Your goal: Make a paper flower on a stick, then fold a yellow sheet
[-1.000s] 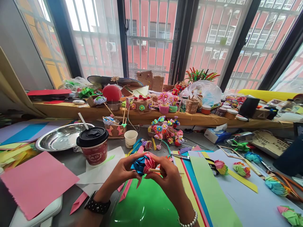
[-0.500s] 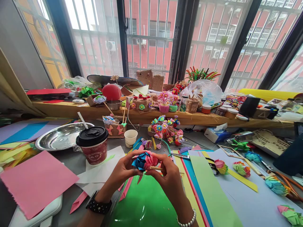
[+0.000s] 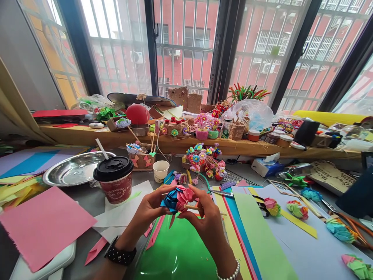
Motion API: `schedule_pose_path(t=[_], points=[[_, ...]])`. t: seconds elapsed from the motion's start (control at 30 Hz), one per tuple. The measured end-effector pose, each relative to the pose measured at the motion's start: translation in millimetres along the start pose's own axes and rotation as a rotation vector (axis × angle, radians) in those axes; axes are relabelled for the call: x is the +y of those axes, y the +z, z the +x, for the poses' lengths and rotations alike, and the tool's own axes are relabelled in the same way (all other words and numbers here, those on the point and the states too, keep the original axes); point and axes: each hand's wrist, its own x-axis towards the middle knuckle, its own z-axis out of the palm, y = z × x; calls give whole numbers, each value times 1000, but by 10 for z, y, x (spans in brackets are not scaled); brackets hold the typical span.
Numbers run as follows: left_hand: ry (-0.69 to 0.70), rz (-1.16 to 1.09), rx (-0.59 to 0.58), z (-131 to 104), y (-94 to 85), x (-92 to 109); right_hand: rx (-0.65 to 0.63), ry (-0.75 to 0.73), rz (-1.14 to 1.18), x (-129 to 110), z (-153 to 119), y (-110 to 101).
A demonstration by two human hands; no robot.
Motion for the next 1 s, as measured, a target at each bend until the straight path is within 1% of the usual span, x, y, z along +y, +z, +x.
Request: schedule_pose_path(t=[0.13, 0.4, 0.57, 0.67, 0.77, 0.87, 0.93, 1.0], points=[[-86, -60, 1, -12, 28, 21, -9, 41, 22, 28, -7, 14], [-129, -82, -48, -25, 9, 25, -4, 7, 62, 45, 0, 10], [-118, -69, -54, -22, -10, 18, 21, -44, 70, 22, 10, -12], [-106, -57, -79, -7, -9, -1, 43, -57, 71, 13, 18, -22], [-94, -31, -99, 5, -8, -20, 35, -65, 74, 12, 33, -28], [-63, -13, -47, 8, -4, -19, 26, -72, 76, 12, 42, -30], [-69, 1, 26, 10, 4, -10, 35, -64, 58, 7, 38, -35], [-112, 40, 113, 20, 13, -5, 48, -81, 29, -2, 27, -45]])
